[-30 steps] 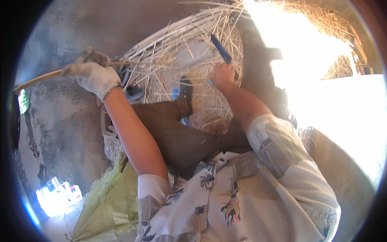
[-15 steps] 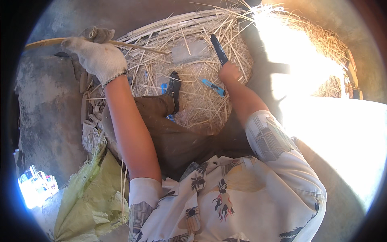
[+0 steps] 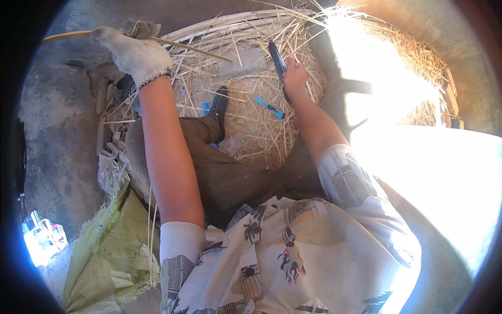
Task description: The person sits on the floor and uses a knife to split long bamboo strips into thinner pieces. They hold the bamboo with gloved hands and repeatedly slice along the length of the strips, separating them into finer strands.
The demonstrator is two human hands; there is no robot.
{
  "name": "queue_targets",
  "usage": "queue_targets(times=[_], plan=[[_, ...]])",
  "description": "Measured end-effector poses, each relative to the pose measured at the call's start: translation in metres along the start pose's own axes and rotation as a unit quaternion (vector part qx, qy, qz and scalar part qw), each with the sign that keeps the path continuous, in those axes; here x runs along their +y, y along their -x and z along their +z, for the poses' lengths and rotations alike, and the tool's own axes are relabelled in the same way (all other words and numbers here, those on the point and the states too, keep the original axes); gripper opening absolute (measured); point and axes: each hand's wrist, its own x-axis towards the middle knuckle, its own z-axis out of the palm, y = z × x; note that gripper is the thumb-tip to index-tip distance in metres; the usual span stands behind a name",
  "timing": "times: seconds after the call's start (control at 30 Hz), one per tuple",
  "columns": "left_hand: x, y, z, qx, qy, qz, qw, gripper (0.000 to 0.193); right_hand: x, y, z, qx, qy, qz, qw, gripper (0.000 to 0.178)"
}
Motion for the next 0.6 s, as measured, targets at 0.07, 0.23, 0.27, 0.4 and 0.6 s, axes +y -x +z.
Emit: queue_targets(times=[0.07,0.23,0.27,0.4,0.6], plan=[[0.002,0.001,-0.001,0.002,0.009,-0.008,1.000,0.096,0.002,-0.015,-0.003,0.026,-0.078,0.043,0.996,0.051],[0.004,0.007,-0.004,0.000,0.018,-0.027,0.999,0.096,0.006,-0.013,-0.015,-0.201,0.241,0.149,0.938,0.033],[0.004,0.004,-0.004,0.003,0.017,-0.024,1.000,0.096,0.008,0.002,-0.016,-0.215,0.330,0.076,0.916,0.034],[-0.002,0.001,-0.001,-0.008,0.004,-0.007,1.000,0.096,0.004,0.033,-0.006,-0.166,0.465,0.010,0.869,0.040],[-0.009,-0.003,0.001,-0.021,-0.020,0.013,0.999,0.097,0.012,0.017,-0.010,-0.189,0.406,0.027,0.894,0.044]])
